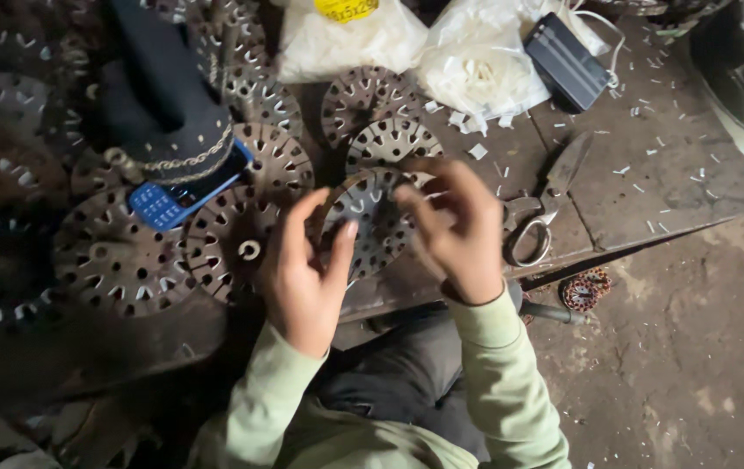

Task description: The person sits on the floor and repeatedly picks small white plastic pieces, cuts them with scissors, and inserts them into the slots of circular wooden discs. The person handles multiple discs and continues the repetitive insertion process throughout the clip.

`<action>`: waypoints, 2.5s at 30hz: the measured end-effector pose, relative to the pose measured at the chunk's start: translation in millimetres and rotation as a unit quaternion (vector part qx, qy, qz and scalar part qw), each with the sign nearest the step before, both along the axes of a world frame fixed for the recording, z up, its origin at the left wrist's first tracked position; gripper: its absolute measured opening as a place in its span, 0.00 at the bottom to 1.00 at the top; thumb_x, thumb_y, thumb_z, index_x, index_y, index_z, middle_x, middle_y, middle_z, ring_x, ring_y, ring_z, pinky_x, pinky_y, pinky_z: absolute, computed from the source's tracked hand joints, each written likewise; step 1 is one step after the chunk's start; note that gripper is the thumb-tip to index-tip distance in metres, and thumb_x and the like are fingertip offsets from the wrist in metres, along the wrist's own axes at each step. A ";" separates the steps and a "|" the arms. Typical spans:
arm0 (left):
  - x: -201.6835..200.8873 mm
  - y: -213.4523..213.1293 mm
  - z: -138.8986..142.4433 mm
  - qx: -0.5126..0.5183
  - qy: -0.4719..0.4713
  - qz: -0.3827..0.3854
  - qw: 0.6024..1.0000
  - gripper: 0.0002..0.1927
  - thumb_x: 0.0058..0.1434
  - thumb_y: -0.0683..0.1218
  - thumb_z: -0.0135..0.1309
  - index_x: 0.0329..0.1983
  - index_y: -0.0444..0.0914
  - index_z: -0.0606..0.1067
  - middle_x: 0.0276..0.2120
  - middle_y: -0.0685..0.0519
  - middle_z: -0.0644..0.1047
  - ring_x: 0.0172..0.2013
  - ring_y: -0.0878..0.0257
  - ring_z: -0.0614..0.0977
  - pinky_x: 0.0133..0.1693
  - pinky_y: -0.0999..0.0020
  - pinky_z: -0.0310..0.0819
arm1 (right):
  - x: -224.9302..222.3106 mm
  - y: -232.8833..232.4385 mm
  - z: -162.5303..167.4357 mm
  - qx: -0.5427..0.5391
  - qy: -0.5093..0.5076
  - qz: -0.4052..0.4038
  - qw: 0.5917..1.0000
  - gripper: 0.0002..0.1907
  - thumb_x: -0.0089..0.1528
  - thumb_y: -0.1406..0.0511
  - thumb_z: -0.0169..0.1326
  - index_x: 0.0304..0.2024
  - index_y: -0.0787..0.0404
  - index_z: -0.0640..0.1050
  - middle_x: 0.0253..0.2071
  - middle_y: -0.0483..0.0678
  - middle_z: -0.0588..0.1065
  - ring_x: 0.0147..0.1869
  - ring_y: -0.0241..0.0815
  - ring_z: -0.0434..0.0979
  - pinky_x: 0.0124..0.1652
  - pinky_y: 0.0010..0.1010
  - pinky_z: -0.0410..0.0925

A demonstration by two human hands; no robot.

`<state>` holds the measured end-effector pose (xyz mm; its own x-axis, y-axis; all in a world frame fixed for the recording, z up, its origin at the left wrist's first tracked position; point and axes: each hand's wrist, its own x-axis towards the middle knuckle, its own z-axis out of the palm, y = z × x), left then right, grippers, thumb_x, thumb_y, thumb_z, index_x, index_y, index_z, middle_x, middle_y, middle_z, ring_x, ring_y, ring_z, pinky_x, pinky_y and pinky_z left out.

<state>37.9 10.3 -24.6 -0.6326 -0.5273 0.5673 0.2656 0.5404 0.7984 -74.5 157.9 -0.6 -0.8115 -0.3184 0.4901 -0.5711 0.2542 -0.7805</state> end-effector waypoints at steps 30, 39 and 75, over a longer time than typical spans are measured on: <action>17.7 38.3 -33.4 0.401 -0.111 -0.359 0.835 0.12 0.65 0.39 0.56 0.49 0.28 0.77 0.35 0.51 0.82 0.35 0.67 0.83 0.41 0.72 0.80 | 41.4 78.5 -13.8 0.004 0.110 0.053 0.993 0.09 0.63 0.71 0.58 0.46 0.64 0.75 0.48 0.54 0.75 0.55 0.58 0.76 0.57 0.43 0.68; 18.7 34.6 -41.6 0.370 -0.148 -0.313 0.862 0.09 0.65 0.39 0.59 0.47 0.30 0.80 0.31 0.54 0.78 0.29 0.71 0.75 0.31 0.76 0.67 | 14.7 101.0 -59.7 0.305 0.050 -0.393 0.866 0.22 0.62 0.49 0.64 0.41 0.58 0.75 0.33 0.55 0.79 0.35 0.58 0.80 0.32 0.45 0.70; 3.2 43.6 -22.2 0.434 -0.057 -0.378 0.816 0.14 0.63 0.31 0.54 0.52 0.26 0.78 0.43 0.50 0.82 0.44 0.66 0.83 0.50 0.69 0.82 | 141.4 83.5 -176.2 -0.129 -0.197 0.051 0.971 0.45 0.54 0.40 0.69 0.56 0.65 0.69 0.47 0.45 0.68 0.52 0.35 0.68 0.54 0.25 0.64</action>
